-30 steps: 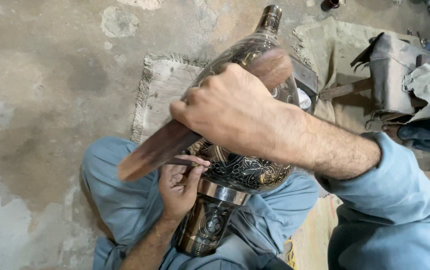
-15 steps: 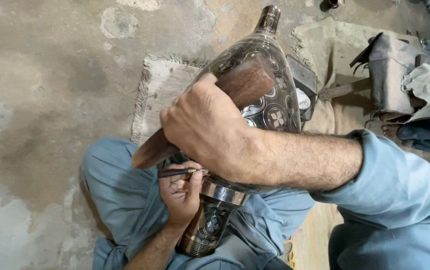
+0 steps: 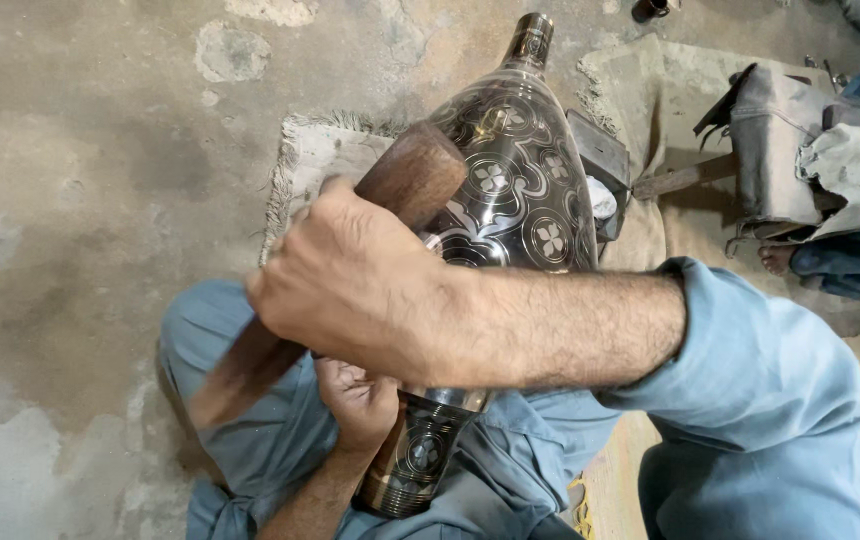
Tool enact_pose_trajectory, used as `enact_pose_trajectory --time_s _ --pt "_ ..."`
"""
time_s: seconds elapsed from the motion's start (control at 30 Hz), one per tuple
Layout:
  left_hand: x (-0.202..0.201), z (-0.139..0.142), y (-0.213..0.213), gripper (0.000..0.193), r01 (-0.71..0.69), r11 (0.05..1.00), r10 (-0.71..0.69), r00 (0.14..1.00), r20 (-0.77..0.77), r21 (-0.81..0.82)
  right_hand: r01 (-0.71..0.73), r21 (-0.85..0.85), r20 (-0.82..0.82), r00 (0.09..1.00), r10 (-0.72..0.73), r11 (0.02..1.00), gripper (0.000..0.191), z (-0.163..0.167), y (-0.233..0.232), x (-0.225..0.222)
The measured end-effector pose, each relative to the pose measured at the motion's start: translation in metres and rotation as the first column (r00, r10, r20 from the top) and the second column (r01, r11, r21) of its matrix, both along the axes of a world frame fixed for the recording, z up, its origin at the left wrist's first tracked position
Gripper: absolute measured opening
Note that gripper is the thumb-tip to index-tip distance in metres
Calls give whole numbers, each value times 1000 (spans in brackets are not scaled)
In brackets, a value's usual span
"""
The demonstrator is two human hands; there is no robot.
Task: The person uses a wooden mallet and a metal chisel to engrave floral patterns onto a large metal vessel. They repeatedly strike the chisel to create detailed designs on the surface.
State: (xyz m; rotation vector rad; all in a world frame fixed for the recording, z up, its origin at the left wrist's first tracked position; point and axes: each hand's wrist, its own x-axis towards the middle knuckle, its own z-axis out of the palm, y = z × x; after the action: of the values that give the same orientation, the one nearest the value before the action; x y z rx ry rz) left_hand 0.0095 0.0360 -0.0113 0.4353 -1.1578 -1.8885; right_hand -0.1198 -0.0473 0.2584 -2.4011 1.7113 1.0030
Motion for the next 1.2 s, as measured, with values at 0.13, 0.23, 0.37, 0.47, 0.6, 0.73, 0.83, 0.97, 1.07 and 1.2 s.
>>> enact_pose_trajectory --time_s 0.13,0.23,0.37,0.47,0.6,0.73,0.83,0.97,1.07,1.2 --pt "2 -10 0 65 23 998 -26 998 52 57 50 -29 -4 999 -50 998 36 8 -7 3" --pt "4 -9 2 62 38 995 -49 991 125 92 63 -182 45 997 -56 981 28 11 -9 -2" --pt "-4 6 -1 43 28 996 -31 999 41 82 64 84 -114 992 -55 994 46 7 -2 -10" --pt "-7 23 -10 33 64 998 -64 998 17 19 137 -267 173 981 -93 954 18 1 4 -22" --pt "-9 42 -26 21 191 980 -193 981 -30 -52 180 -38 119 977 -174 983 38 1 21 -37" --pt "-10 48 -45 18 283 938 -276 959 61 -202 191 -264 256 959 -123 945 30 7 46 -55" --pt "-9 46 -54 20 385 883 -367 923 116 -268 341 -239 406 886 -226 909 23 11 71 -64" --pt "-12 42 -70 32 451 811 -417 892 173 -372 278 -359 208 955 -213 891 24 15 107 -72" --pt "-17 43 -81 39 477 714 -458 872 174 -513 531 -292 590 755 -287 796 42 12 126 -77" --pt "-28 50 -107 55 376 478 -467 874 133 -793 435 -419 404 876 -265 797 42 12 159 -76"
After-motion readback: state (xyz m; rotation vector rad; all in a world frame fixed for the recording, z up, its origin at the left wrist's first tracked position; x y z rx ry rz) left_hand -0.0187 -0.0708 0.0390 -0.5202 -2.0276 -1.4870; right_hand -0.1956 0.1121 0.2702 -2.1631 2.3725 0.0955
